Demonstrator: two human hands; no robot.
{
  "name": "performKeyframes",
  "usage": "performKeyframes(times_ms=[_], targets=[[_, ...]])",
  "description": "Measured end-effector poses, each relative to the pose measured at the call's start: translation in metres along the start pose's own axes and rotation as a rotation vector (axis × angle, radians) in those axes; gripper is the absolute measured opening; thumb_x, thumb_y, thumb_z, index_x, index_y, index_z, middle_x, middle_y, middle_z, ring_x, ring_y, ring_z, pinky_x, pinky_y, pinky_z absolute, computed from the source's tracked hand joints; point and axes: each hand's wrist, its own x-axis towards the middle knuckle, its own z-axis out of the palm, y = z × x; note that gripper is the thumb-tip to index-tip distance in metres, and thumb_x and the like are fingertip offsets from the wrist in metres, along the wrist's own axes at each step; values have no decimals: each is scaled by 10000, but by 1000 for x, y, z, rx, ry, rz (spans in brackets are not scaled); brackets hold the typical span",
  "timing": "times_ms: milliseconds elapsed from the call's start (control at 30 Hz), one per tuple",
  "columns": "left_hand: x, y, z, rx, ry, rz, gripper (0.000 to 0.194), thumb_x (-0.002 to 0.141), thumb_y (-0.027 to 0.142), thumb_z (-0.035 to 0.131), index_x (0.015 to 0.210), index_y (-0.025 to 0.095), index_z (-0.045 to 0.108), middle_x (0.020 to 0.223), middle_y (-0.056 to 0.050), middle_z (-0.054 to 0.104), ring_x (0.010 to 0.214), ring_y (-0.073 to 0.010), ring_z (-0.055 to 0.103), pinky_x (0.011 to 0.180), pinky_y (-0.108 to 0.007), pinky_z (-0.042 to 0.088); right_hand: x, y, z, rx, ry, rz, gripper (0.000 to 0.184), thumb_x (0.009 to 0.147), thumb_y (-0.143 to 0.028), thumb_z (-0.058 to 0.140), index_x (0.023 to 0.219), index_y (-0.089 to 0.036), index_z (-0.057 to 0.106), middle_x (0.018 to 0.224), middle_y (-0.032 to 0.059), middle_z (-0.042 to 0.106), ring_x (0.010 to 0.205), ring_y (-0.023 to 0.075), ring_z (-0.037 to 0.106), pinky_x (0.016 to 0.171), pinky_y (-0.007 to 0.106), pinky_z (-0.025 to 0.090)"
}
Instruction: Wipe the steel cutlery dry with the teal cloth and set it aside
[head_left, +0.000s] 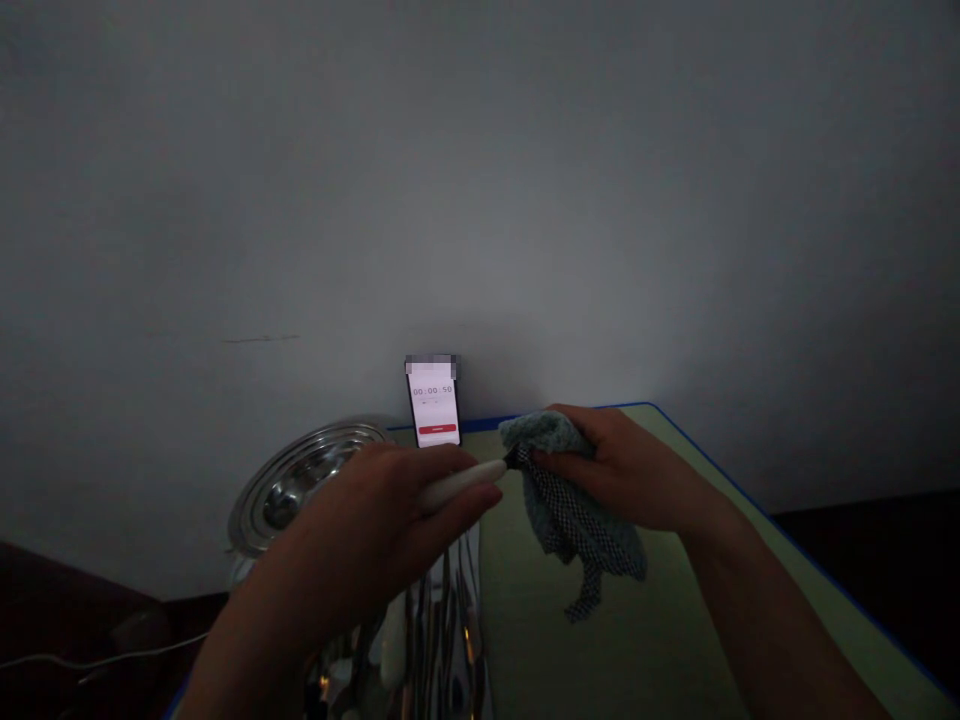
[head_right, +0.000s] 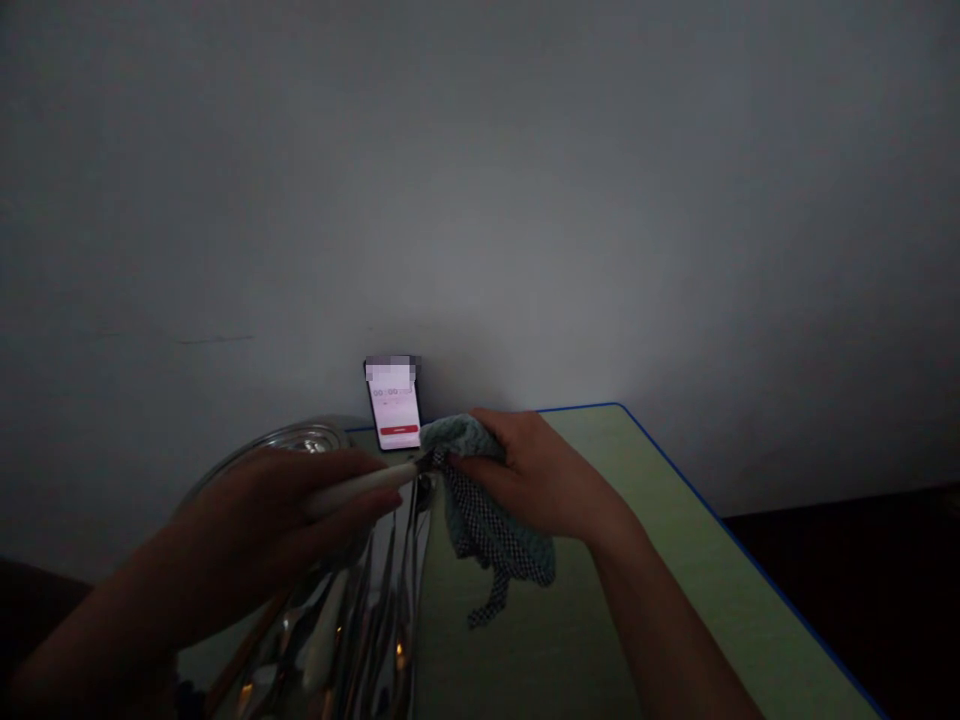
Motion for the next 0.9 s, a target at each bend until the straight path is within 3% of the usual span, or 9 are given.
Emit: performKeyframes(times_ms=[200,367,467,600,767,900], targets=[[1,1,1,89,-25,-30,374,893,474,382,863,210,645,631,11,614,567,-129,553,527,-244,330,3,-10,9,-187,64,-33,123,834,-152,453,858,-198,564,716,-23,586,641,119,515,594,243,352],[-1,4,1,94,-7,-13,374,892,469,386,823,208,646,581,18,589,516,-116,521,493,-236,304,5,-5,8,-146,43,-31,158,799,-99,439,850,-183,563,771,-4,605,694,132,534,629,255,375],[-1,2,0,35,-9,3,370,889,455,404,804,195,654,560,24,583,493,-102,510,480,-224,310,2,0,2,11,-19,-31,129,819,-118,464,843,-186,571,736,-26,590,651,104,524,581,222,383],[-1,0,0,-122,13,9,350,886,442,426,890,182,661,653,13,638,548,-104,546,494,-207,361,1,1,5,315,87,20,98,824,-290,573,801,-197,596,699,-47,599,629,84,537,560,194,412],[-2,8,2,-250,100,25,262,889,401,458,904,218,645,736,29,667,604,-104,578,531,-200,401,6,0,22,840,148,101,188,787,-360,626,898,-209,633,848,-15,677,718,103,613,659,239,490],[-2,13,0,-227,121,26,239,882,409,470,909,246,642,739,39,669,612,-108,590,539,-204,408,9,0,26,819,213,120,205,755,-358,663,888,-202,659,862,-1,690,703,103,618,669,248,500]])
